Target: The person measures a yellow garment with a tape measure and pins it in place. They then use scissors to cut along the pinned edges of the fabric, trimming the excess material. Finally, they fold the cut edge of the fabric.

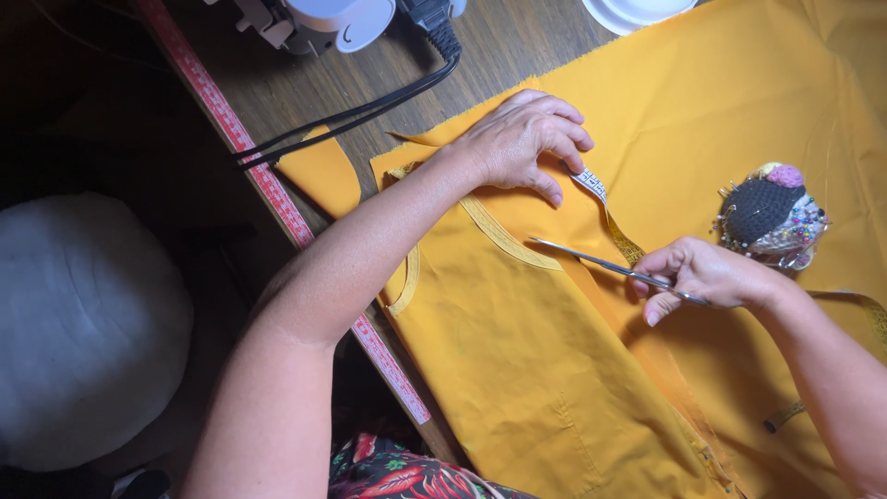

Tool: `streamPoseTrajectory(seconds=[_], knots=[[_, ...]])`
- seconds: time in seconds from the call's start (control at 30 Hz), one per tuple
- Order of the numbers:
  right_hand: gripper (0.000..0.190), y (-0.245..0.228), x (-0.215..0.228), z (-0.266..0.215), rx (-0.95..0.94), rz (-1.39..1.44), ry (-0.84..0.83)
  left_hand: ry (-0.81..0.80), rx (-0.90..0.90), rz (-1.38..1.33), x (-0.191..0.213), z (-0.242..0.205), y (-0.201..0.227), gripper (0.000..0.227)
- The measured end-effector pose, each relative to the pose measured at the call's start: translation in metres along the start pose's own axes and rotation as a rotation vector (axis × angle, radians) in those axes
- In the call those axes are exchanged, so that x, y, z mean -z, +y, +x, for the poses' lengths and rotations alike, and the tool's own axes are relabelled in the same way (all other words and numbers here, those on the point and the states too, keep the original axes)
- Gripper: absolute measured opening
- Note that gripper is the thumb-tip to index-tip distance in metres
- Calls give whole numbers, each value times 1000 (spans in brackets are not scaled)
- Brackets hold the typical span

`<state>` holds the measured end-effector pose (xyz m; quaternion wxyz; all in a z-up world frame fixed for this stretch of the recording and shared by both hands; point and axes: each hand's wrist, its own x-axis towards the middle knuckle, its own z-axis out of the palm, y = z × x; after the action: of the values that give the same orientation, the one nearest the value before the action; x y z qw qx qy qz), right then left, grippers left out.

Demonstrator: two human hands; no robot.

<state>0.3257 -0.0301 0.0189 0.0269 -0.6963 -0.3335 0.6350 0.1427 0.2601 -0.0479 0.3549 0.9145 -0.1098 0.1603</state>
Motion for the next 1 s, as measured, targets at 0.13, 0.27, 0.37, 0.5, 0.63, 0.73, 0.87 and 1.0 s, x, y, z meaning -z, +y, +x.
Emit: streamPoseTrajectory(seconds=[0.13, 0.27, 0.37, 0.5, 0.63, 0.73, 0.87, 1.0], knots=[[33, -4, -7, -3, 38, -2, -12, -8, 5, -10, -2, 1, -2, 41], [37, -23, -14, -4, 48, -102, 30, -1, 10, -7, -3, 0, -2, 41], [37, -26, -16, -3, 78, -90, 7, 1, 16, -17, -3, 0, -1, 41], [37, -30, -16, -3, 64, -102, 0, 14, 7, -12, -5, 0, -4, 42], [34, -26, -13, 0, 82, -27, -31, 13, 24, -22, -3, 1, -1, 42], [34, -21, -12, 3, 85, 22, -48, 5, 35, -34, -4, 1, -2, 42], [36, -18, -15, 4, 121, -5, -38, 1, 66, -69, -5, 3, -4, 39], [34, -19, -17, 4, 92, -16, -14, -26, 100, -158, 16, -14, 25, 24]])
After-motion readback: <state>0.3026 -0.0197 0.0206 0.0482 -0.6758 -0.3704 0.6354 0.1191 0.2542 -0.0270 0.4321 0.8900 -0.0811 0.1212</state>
